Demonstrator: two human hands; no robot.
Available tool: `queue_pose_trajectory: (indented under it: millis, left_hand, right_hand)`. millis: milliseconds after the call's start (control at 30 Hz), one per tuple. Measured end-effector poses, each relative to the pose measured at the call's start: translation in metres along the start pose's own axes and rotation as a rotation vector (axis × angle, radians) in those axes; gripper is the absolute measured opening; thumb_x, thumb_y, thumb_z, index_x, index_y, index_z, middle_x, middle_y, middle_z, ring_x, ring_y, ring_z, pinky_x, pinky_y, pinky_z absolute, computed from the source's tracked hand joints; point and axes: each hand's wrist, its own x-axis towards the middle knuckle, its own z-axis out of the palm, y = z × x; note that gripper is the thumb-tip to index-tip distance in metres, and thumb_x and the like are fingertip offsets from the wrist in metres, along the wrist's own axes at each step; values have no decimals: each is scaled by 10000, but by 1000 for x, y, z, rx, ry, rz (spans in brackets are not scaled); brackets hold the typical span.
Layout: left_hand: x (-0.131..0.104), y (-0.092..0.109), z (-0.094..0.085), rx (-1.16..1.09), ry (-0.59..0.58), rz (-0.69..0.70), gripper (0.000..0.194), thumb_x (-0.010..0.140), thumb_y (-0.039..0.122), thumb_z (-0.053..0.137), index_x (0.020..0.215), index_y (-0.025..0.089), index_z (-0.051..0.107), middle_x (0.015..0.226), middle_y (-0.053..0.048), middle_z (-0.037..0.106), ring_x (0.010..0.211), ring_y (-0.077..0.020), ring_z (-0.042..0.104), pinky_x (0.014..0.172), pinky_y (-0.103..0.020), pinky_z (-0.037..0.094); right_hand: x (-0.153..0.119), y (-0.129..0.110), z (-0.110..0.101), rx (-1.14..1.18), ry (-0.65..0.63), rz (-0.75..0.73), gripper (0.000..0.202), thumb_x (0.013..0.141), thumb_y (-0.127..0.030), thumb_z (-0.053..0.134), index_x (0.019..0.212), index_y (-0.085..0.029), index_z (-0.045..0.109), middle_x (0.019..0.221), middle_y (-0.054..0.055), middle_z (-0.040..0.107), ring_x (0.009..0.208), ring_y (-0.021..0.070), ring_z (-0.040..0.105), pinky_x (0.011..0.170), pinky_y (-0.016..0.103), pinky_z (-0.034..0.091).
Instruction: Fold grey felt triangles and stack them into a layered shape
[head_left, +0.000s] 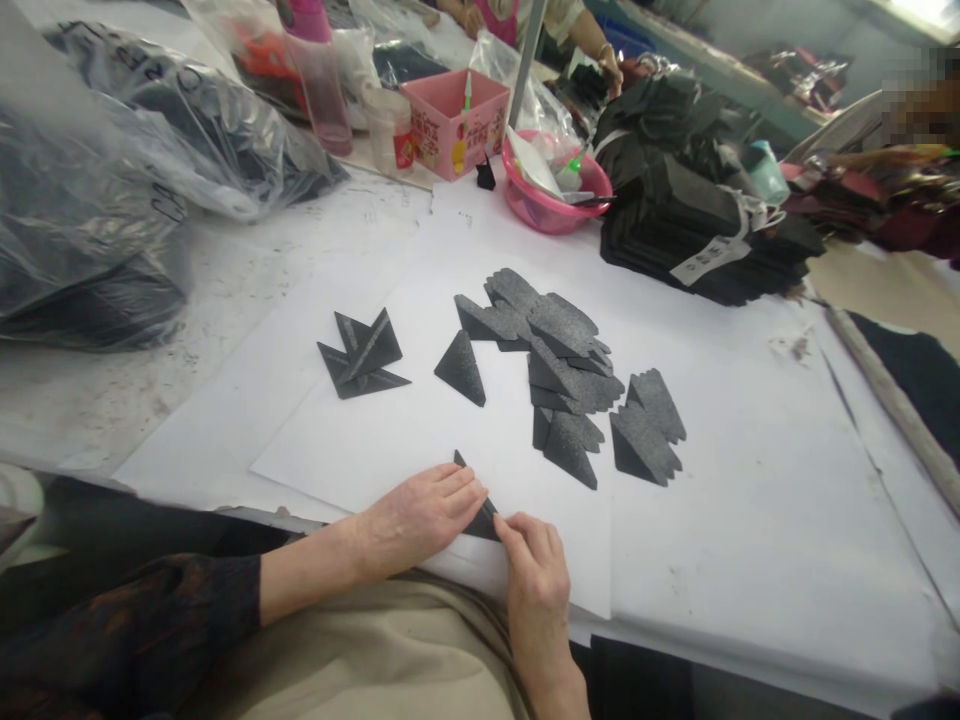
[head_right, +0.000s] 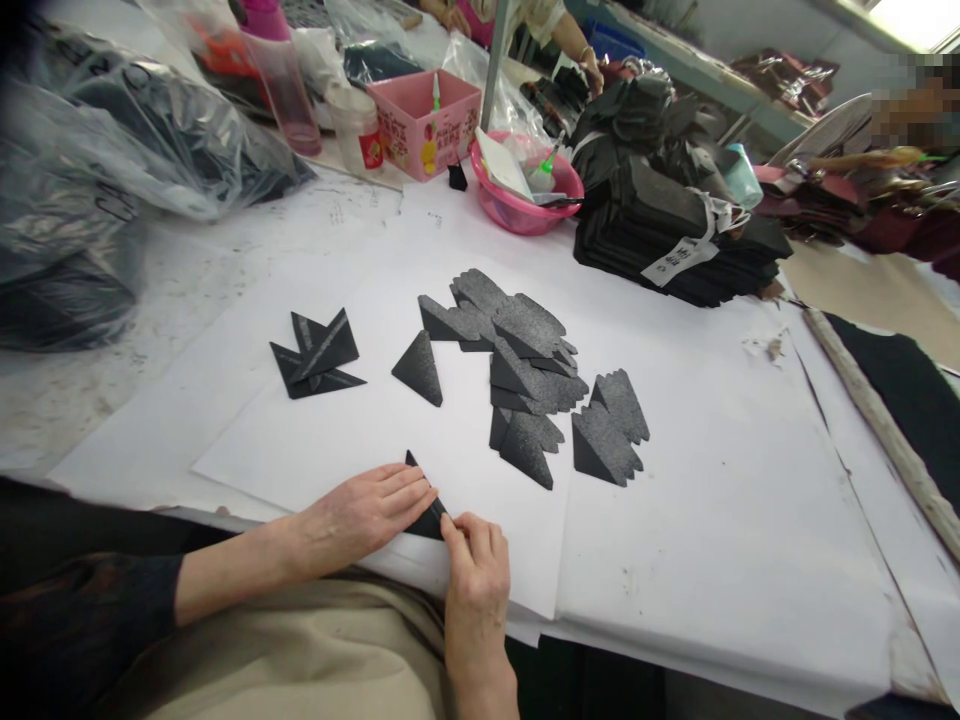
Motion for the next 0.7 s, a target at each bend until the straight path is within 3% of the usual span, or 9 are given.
queue_pose_trajectory:
  millis: [233, 567, 700]
  left_hand:
    - [1, 8, -1, 17, 1, -34, 235, 961, 100, 474, 1170, 108, 580, 1018, -100, 632, 1044, -253, 588, 844, -381, 518]
    - [5, 13, 2, -5, -7, -13, 209, 948, 84, 493, 1135, 82, 587, 1074, -117, 623, 1067, -237, 571, 968, -391, 465]
    - [7, 14, 3, -65, 11, 5, 202, 967, 99, 465, 1131, 113, 582, 1020, -95, 634, 1052, -222, 577, 939, -379, 474]
  right_hand:
    - [-6, 4, -4, -30, 12, -10, 276, 947, -97, 525, 1155, -224, 655, 961, 47, 634, 878, 140, 546, 785, 291, 472]
    - [-11, 6, -7, 32, 6, 33, 267, 948, -97, 512, 1120, -226, 671, 949, 45, 630, 864, 139, 560, 760, 288, 489]
    - [-13, 7, -6, 11, 14, 27, 277, 947, -96, 517, 1133, -231, 671, 948, 41, 625, 860, 136, 550, 760, 289, 477]
